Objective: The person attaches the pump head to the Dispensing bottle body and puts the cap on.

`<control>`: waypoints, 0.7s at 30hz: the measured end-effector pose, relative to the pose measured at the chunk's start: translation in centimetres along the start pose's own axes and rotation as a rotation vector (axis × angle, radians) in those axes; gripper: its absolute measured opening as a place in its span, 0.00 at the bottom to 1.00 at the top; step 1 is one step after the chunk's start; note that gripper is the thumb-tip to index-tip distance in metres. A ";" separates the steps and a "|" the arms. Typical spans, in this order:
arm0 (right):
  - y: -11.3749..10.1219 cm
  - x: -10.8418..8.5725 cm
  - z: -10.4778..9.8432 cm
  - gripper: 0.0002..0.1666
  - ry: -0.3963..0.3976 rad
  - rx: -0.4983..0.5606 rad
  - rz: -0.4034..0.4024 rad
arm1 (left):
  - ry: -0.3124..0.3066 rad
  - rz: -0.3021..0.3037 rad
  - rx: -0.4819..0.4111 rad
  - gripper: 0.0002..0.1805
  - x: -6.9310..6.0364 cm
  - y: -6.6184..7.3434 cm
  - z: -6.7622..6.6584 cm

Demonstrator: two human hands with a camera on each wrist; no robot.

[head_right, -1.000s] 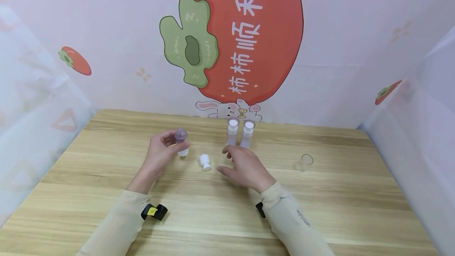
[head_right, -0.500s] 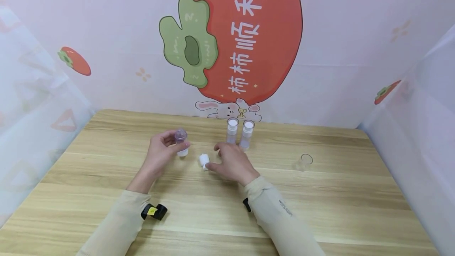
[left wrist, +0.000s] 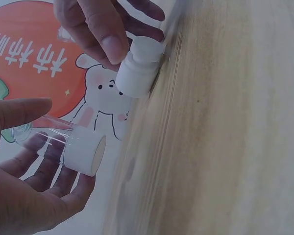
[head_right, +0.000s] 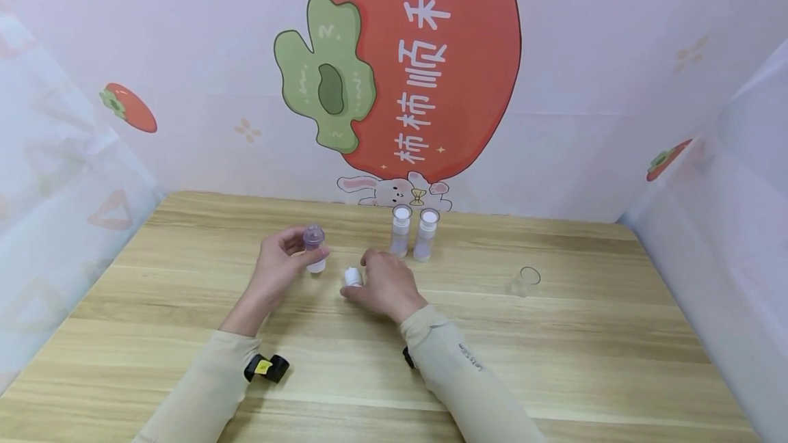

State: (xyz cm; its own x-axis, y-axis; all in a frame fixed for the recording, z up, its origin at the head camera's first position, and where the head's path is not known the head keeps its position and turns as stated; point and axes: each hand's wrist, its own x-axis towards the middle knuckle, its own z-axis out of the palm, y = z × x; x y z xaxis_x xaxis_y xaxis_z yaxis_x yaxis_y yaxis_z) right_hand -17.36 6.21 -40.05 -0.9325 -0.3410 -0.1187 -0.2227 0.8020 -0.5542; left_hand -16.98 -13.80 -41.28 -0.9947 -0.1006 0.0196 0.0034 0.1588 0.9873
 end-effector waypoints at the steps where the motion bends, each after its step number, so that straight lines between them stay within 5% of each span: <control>1: -0.1 0.1 0.1 0.34 0.005 -0.007 0.001 | 0.000 0.003 0.001 0.23 0.0 0.0 0.0; 13: -1.2 0.7 1.3 0.27 0.069 -0.139 0.002 | -0.007 0.022 -0.013 0.23 0.0 -0.1 0.1; 21: -1.1 0.8 1.6 0.18 0.056 -0.126 -0.001 | -0.008 0.027 0.014 0.23 -0.1 0.1 0.1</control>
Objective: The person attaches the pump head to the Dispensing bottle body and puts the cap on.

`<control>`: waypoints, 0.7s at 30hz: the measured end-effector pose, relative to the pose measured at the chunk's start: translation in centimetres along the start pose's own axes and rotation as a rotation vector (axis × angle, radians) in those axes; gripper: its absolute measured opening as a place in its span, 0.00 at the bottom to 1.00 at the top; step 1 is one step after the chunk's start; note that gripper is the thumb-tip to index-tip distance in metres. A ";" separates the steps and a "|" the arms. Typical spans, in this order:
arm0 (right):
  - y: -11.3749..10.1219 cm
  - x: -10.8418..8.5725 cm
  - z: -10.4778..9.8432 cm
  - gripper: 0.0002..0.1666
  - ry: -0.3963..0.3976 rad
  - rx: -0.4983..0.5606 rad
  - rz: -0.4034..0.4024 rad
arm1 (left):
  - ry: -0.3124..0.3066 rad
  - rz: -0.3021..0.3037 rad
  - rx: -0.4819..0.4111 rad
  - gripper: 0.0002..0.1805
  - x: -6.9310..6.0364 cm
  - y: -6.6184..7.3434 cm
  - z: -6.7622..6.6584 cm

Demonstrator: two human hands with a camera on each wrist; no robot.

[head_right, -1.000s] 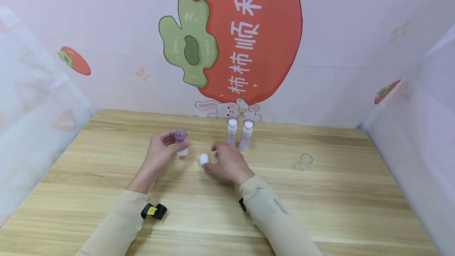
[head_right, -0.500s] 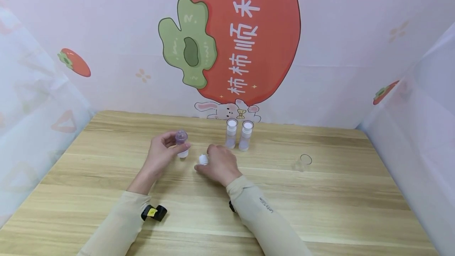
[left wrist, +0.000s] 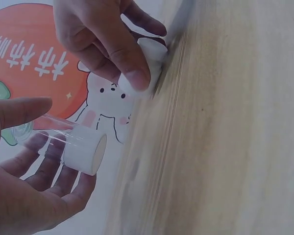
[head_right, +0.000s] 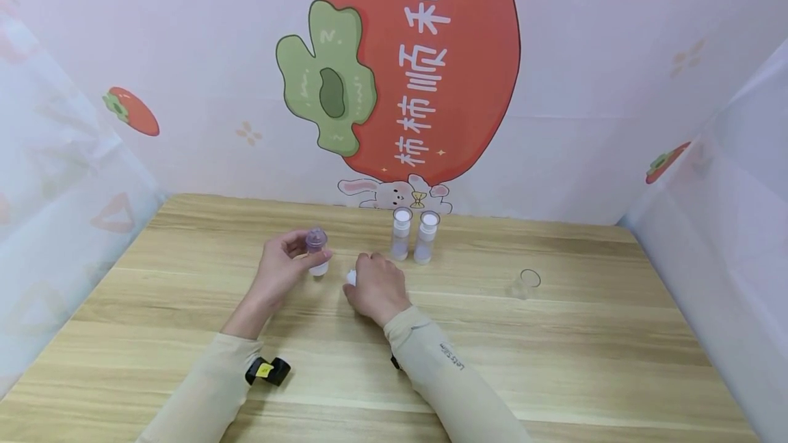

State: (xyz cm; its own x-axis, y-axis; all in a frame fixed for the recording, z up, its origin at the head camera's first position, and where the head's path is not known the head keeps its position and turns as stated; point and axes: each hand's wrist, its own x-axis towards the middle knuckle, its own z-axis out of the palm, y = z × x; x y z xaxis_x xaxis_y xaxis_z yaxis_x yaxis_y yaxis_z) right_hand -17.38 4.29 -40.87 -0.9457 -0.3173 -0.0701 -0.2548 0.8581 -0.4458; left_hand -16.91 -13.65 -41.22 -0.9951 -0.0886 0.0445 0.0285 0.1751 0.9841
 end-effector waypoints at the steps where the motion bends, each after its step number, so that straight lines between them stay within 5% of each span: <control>1: 0.1 -0.1 0.0 0.17 -0.003 0.010 -0.004 | 0.002 -0.002 0.002 0.23 0.0 0.0 0.0; 12: 1.2 -1.3 -1.6 0.15 0.031 0.157 -0.044 | 0.018 -0.014 0.020 0.23 -0.1 0.2 0.3; 21: 2.5 -3.1 -3.0 0.13 0.121 0.146 -0.095 | 0.009 0.007 0.045 0.22 -0.3 0.4 0.5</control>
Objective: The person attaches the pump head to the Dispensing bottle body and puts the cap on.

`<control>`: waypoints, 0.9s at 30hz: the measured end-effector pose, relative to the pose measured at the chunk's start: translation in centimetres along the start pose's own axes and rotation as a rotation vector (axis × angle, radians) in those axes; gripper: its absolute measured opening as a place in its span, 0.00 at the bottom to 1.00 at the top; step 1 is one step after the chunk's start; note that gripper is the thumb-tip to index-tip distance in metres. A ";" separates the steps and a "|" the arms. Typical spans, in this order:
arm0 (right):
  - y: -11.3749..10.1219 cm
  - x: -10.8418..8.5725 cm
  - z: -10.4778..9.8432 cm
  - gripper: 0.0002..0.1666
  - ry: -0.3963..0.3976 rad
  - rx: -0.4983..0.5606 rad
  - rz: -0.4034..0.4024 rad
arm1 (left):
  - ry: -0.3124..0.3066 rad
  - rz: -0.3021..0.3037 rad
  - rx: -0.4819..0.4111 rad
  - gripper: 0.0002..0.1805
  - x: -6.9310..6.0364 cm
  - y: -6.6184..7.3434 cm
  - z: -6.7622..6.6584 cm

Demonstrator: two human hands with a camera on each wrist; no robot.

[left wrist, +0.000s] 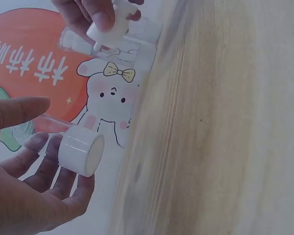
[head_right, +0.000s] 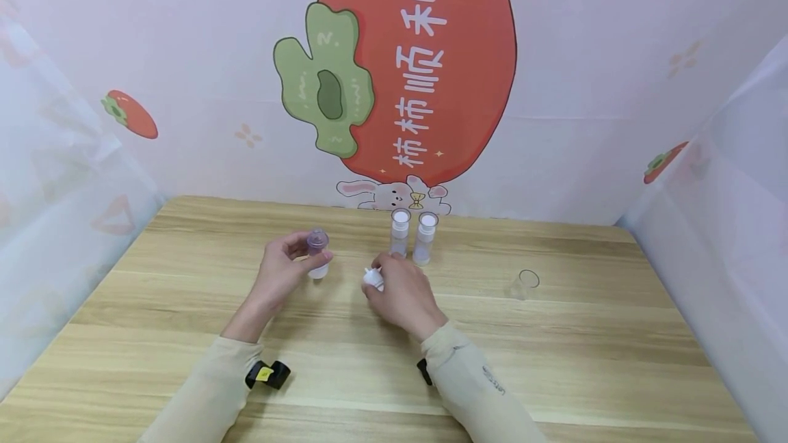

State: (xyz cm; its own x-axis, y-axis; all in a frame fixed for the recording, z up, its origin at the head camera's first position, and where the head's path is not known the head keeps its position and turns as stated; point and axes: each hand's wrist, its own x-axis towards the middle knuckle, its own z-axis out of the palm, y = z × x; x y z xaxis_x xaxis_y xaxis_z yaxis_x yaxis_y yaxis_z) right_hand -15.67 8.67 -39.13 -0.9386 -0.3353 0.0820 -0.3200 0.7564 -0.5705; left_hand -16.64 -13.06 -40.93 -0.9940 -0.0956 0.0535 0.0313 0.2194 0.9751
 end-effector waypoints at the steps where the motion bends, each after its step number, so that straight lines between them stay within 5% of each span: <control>1: 0.0 -0.2 -0.2 0.13 0.002 0.001 0.002 | -0.001 0.001 0.001 0.22 0.0 0.0 0.0; 27: 2.3 -3.0 -3.8 0.17 0.089 0.035 -0.012 | -0.024 0.099 -0.008 0.20 -0.7 0.5 0.6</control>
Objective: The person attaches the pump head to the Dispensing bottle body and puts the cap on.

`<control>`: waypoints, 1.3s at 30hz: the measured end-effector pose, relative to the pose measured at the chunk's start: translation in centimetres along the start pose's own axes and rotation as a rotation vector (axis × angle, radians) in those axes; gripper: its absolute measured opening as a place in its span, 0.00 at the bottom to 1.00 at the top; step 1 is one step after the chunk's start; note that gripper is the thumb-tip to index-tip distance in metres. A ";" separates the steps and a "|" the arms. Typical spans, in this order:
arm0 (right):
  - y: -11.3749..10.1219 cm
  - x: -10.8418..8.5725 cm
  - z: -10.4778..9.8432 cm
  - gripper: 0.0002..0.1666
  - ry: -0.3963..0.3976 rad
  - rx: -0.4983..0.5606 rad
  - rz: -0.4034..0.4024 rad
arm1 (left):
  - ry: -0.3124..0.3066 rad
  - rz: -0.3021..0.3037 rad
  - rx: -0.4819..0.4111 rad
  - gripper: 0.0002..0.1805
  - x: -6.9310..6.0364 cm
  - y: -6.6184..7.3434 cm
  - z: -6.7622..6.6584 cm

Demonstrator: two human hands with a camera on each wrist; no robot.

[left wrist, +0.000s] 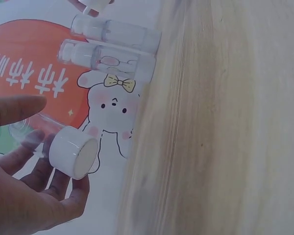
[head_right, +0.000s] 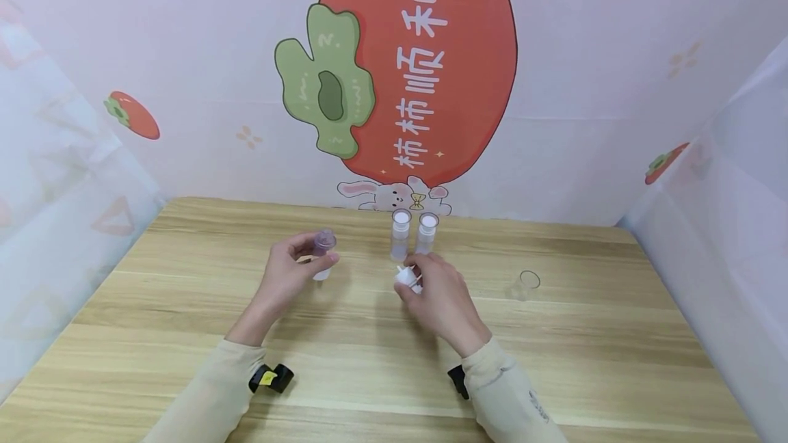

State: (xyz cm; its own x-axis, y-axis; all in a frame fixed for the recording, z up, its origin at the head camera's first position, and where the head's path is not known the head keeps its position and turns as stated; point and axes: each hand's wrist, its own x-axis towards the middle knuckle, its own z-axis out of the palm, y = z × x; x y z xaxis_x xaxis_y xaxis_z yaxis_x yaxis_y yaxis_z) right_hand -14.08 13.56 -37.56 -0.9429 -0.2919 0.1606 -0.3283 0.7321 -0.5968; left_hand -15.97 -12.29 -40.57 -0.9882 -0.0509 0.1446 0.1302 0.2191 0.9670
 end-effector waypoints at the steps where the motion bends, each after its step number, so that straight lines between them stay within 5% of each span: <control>1: 0.0 0.0 -0.1 0.17 0.001 0.004 -0.002 | -0.001 0.003 0.002 0.20 0.0 0.0 0.0; 12: -0.1 -0.4 -0.7 0.18 -0.010 0.058 -0.061 | -0.027 0.068 0.057 0.21 -0.1 0.3 0.4; 19: -0.4 -0.3 -0.8 0.19 -0.014 0.046 -0.095 | -0.069 0.161 0.192 0.21 -0.4 1.1 0.2; 29: -0.7 -0.4 -0.8 0.21 -0.050 0.068 -0.114 | -0.143 0.350 0.261 0.22 -0.8 1.8 0.1; 39: -0.6 -0.6 -0.7 0.22 -0.047 0.085 -0.129 | -0.131 0.416 0.317 0.25 -1.0 2.2 0.3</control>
State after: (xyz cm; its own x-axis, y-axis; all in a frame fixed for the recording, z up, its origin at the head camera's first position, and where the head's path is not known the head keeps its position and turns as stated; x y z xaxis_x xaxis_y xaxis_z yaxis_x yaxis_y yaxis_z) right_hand -13.39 13.71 -36.75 -0.8890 -0.4096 0.2046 -0.4384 0.6328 -0.6383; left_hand -14.72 -11.49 -38.68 -0.8627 0.2204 0.4552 0.5023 0.4789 0.7200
